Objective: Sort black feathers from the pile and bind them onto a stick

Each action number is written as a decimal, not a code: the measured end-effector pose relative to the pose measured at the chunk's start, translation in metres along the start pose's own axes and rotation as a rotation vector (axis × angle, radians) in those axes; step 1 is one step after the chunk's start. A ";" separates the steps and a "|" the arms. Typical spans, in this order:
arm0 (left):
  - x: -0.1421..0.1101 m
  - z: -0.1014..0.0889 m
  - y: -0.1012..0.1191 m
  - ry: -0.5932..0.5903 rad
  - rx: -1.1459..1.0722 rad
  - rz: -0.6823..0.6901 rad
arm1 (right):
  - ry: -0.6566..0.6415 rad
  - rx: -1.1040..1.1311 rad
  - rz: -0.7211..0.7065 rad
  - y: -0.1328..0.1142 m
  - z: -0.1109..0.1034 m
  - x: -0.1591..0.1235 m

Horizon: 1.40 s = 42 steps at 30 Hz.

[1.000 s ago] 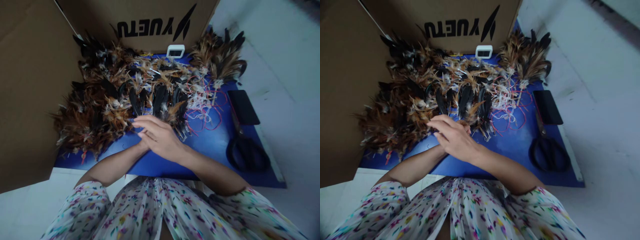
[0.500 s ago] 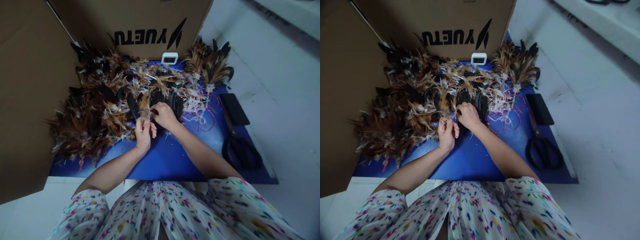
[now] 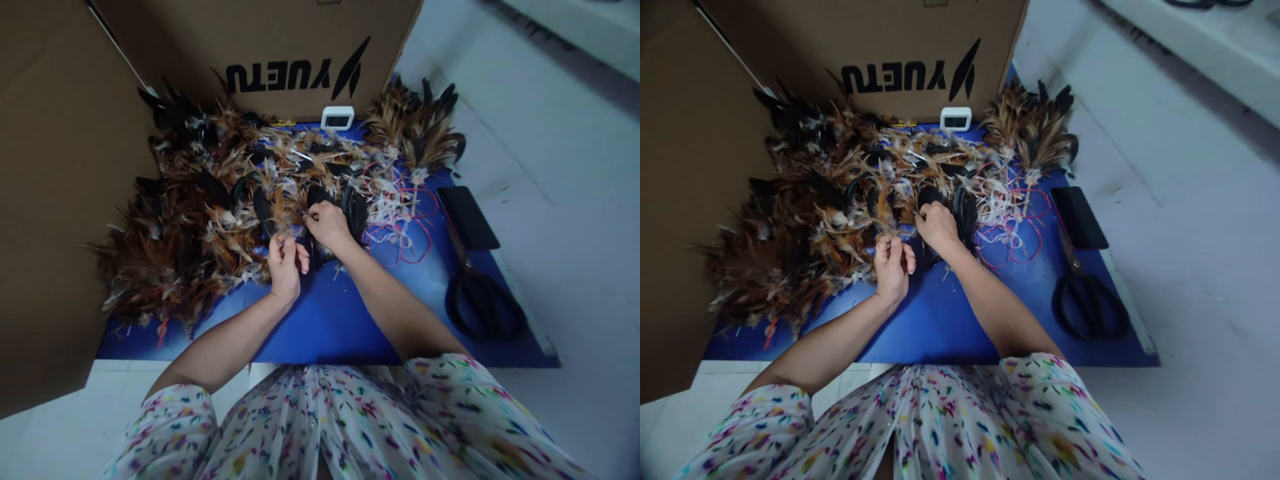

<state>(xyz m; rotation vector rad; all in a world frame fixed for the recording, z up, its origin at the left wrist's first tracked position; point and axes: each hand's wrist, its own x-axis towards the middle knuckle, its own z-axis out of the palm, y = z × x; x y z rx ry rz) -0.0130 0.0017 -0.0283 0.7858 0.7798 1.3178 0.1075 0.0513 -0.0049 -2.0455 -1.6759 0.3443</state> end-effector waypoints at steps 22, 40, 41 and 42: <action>-0.001 -0.001 0.001 -0.010 0.001 -0.011 | -0.042 0.259 -0.016 0.015 -0.025 -0.016; -0.007 0.003 0.001 -0.094 0.024 -0.053 | -0.043 -0.259 0.104 0.057 -0.045 -0.077; -0.007 0.003 0.001 -0.097 0.026 -0.048 | -0.057 -0.254 0.108 0.056 -0.045 -0.076; -0.007 0.003 0.001 -0.097 0.026 -0.042 | -0.068 -0.251 0.116 0.055 -0.046 -0.076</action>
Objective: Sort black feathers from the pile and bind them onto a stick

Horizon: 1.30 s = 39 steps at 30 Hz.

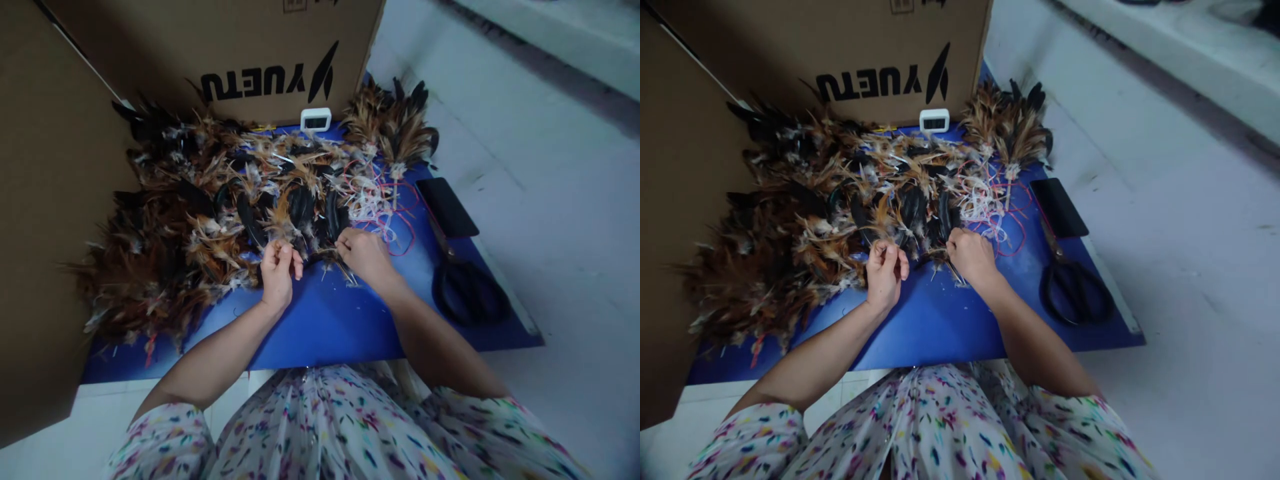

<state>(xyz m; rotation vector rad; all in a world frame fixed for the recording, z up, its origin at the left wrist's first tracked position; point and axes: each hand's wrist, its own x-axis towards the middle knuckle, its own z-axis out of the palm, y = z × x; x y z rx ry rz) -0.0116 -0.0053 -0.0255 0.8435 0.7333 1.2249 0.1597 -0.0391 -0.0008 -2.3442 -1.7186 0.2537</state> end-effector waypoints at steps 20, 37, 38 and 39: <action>-0.004 -0.002 -0.002 -0.076 0.064 0.076 | 0.055 0.142 0.022 0.003 0.004 0.003; -0.004 -0.001 -0.001 -0.075 0.073 0.036 | 0.166 -0.029 -0.691 0.031 0.006 -0.005; -0.003 -0.001 -0.001 -0.077 0.076 0.032 | 0.173 -0.040 -0.688 0.031 0.008 -0.005; -0.003 -0.001 -0.001 -0.079 0.080 0.029 | 0.179 -0.031 -0.684 0.030 0.010 -0.006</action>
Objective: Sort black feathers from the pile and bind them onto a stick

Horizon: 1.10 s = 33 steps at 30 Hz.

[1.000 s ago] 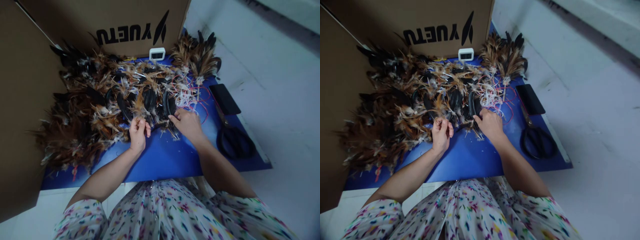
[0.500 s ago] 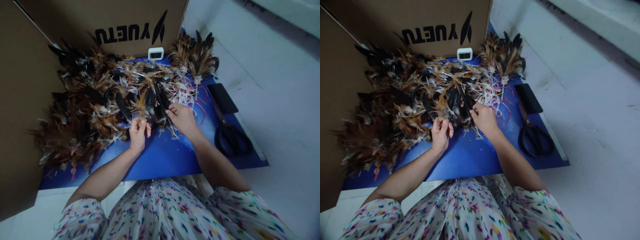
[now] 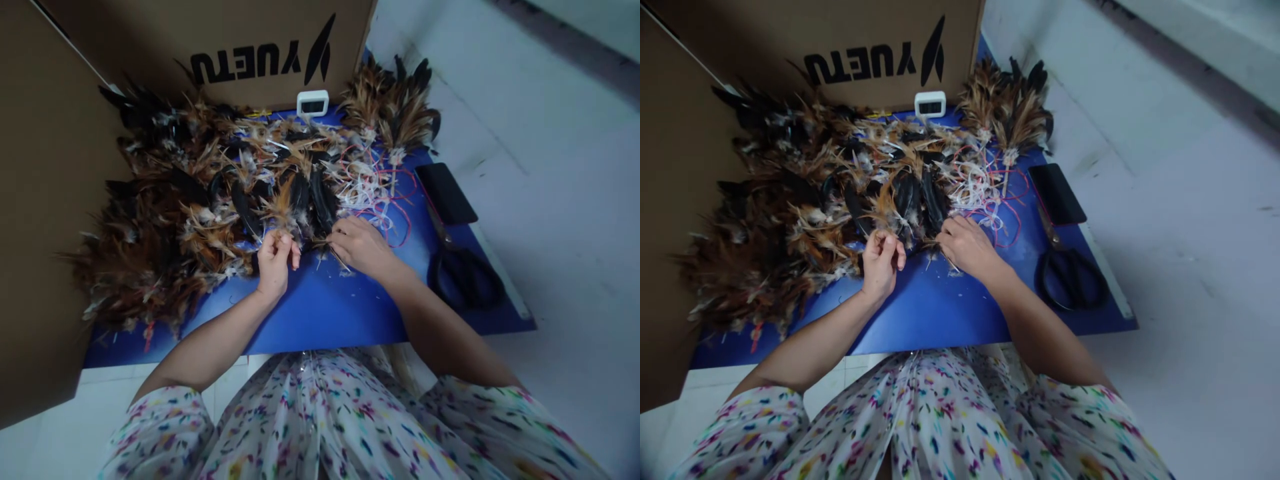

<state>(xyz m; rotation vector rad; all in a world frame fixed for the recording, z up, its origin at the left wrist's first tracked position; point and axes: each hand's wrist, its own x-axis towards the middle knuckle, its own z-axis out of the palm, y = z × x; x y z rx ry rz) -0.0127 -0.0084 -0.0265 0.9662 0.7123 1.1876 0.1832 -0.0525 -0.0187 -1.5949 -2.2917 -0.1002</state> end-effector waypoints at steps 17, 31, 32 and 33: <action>-0.010 0.001 -0.003 -0.258 0.018 -0.130 | 0.195 1.225 0.604 -0.033 -0.018 0.019; -0.014 -0.001 0.002 -0.288 0.034 -0.212 | 0.240 1.318 0.634 -0.042 0.001 0.003; -0.014 -0.001 0.002 -0.292 0.029 -0.221 | 0.235 1.300 0.632 -0.042 0.001 0.003; -0.015 -0.001 0.002 -0.303 0.028 -0.224 | 0.233 1.289 0.631 -0.043 0.001 0.003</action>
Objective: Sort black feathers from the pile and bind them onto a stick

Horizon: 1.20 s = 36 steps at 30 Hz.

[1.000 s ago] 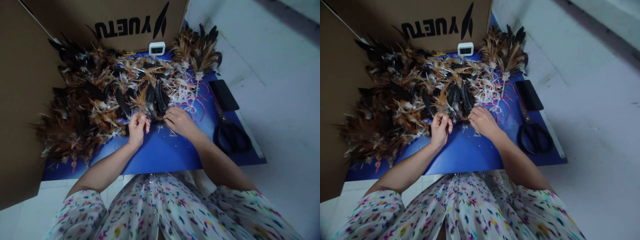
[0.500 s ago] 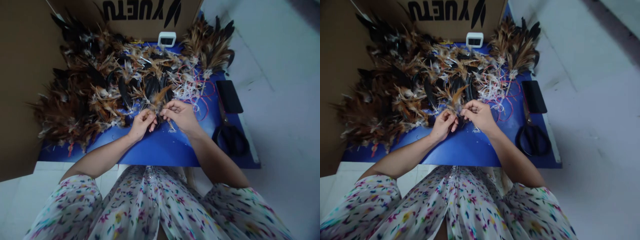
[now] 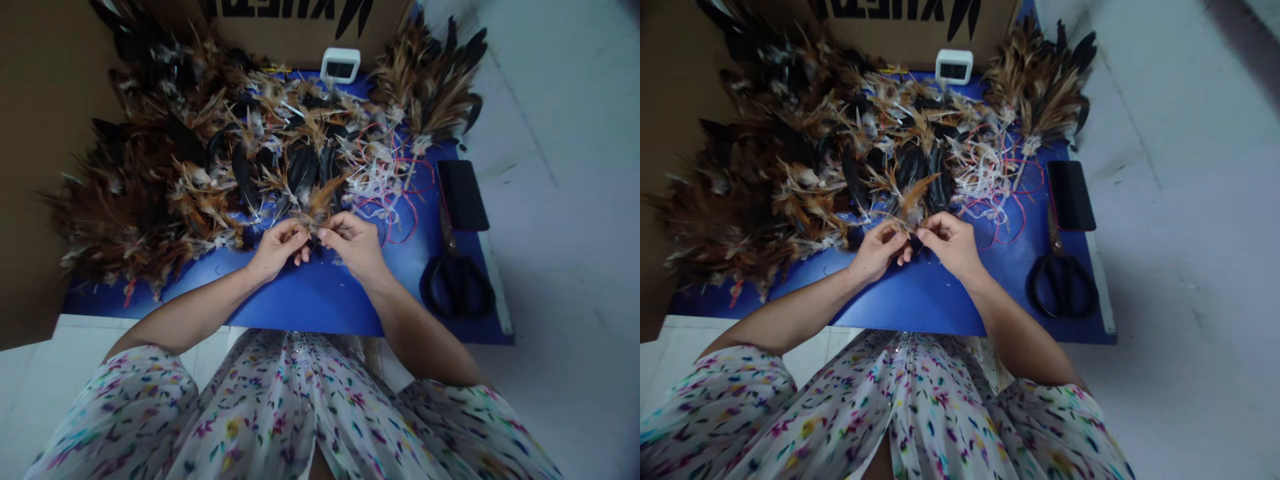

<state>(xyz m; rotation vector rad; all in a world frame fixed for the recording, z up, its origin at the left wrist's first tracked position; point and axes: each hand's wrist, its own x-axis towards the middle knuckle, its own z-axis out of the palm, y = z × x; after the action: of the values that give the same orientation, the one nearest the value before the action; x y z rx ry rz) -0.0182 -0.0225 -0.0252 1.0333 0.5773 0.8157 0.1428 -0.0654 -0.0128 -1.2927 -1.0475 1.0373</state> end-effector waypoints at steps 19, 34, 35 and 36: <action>-0.002 0.000 0.003 0.004 0.035 -0.096 | -0.044 0.049 0.033 -0.001 0.004 -0.003; -0.002 0.003 -0.001 0.119 -0.002 -0.055 | 0.005 0.090 0.025 -0.003 0.010 -0.006; -0.003 0.003 -0.002 0.122 0.005 -0.043 | 0.016 0.084 0.025 -0.003 0.010 -0.007; -0.003 0.003 -0.002 0.126 0.013 -0.031 | 0.026 0.077 0.026 -0.004 0.010 -0.007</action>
<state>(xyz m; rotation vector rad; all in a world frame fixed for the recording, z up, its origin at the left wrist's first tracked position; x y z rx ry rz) -0.0172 -0.0271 -0.0261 0.9872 0.7047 0.8541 0.1311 -0.0697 -0.0093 -1.2569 -0.9642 1.0676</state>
